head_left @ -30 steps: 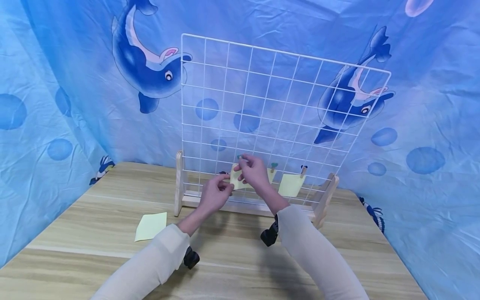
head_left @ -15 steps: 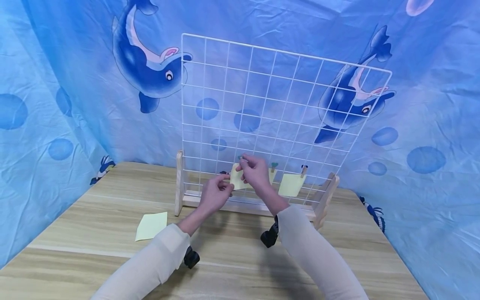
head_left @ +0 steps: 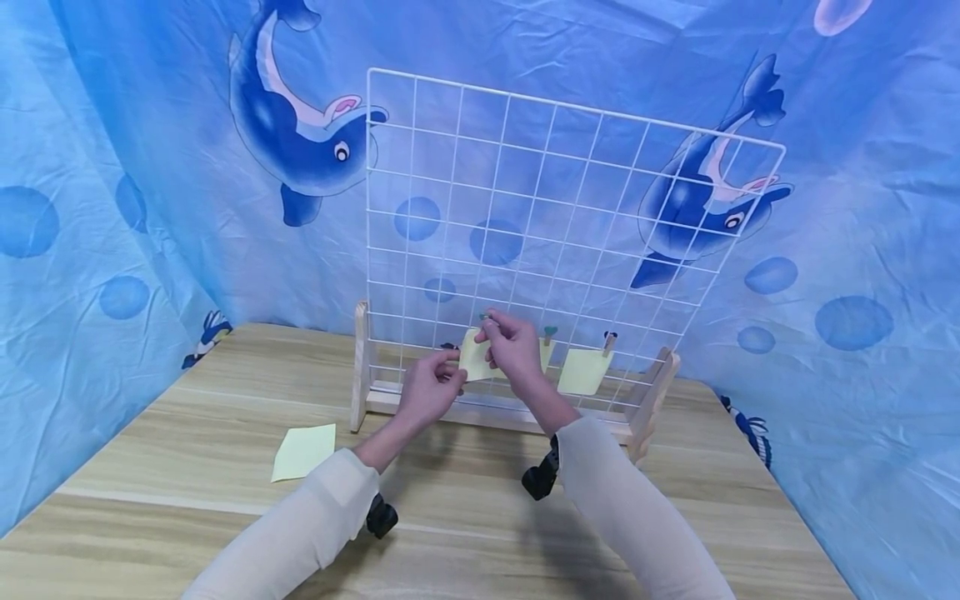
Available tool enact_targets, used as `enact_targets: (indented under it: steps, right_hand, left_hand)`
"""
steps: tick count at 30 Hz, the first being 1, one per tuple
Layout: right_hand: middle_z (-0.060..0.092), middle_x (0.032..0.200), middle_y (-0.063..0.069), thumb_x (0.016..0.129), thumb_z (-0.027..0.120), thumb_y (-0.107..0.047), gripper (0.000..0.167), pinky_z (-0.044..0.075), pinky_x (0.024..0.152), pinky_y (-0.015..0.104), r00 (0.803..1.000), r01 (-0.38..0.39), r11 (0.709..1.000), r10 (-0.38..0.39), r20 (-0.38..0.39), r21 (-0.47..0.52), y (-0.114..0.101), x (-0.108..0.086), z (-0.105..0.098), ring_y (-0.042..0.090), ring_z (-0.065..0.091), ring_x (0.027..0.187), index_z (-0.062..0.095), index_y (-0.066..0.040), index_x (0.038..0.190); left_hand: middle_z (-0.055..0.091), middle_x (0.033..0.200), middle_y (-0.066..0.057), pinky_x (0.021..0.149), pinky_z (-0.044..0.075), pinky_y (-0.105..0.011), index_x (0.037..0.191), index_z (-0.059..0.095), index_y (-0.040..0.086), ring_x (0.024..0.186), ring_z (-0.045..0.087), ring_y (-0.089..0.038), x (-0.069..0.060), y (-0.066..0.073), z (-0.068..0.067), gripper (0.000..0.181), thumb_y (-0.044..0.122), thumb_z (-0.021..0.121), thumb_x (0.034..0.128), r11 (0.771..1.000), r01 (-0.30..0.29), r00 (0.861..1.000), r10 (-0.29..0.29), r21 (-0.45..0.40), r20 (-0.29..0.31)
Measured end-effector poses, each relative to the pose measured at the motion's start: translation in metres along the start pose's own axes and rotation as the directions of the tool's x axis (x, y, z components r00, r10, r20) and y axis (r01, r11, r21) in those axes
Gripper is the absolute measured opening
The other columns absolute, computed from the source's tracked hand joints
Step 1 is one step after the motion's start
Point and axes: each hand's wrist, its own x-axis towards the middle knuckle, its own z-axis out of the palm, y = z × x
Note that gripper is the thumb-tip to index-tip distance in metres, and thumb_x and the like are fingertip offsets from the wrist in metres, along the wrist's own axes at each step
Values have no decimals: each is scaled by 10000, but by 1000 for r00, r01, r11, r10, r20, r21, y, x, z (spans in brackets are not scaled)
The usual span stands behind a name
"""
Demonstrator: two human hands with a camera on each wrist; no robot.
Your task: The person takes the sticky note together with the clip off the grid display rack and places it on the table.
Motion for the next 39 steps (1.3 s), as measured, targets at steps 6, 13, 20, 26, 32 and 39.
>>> enact_targets:
  steps: [6,13,20,26,32,39]
  right_hand:
    - [669,771,9,986,538,-143,339,431,471,189,999,-28,998,29,-21,53,-4,-1,-2,80,490,504,591,-77,1314]
    - [664,782,6,985,548,-162,333,432,472,188,999,-37,997,38,-12,71,-9,-3,-3,80,486,507,599,-108,1309]
    - [656,737,-24,978,549,-125,331,425,448,179,1000,1,995,-2,12,95,-9,-9,-2,69,471,482,599,-85,1302]
    - [655,751,-12,981,543,-120,327,425,449,183,999,15,992,-21,45,125,-10,-17,-3,75,465,490,599,-92,1302]
    - [652,751,-14,978,546,-113,307,420,447,178,998,14,990,-23,65,138,-8,-22,-6,76,455,498,622,-96,1275]
    - [656,776,4,982,546,-135,276,425,456,182,996,-24,991,14,84,129,-5,-31,-8,84,460,511,645,-103,1238]
  left_hand:
    - [725,849,-157,563,550,-266,1146,659,2,634,685,-240,0,1,-1,308,15,661,839,1000,-2,1000,2,16,-4]
    - [722,833,-147,576,559,-268,1134,663,-2,636,685,-245,-2,1,-4,298,9,661,837,1000,-8,1000,8,8,-8]
    - [722,827,-144,567,553,-262,1130,665,10,664,690,-303,-7,0,-12,284,19,649,846,1000,-6,1000,7,23,-2]
    - [720,848,-160,582,552,-257,1154,658,17,687,690,-308,-12,1,-21,296,27,649,858,1000,2,1000,-2,28,11]
    - [723,825,-132,572,545,-250,1150,660,16,636,677,-197,-16,1,-27,296,32,654,855,999,-12,1000,12,41,14]
    - [720,826,-149,569,558,-259,1140,649,-21,627,679,-223,-22,3,-31,296,21,657,847,999,-27,999,26,32,34]
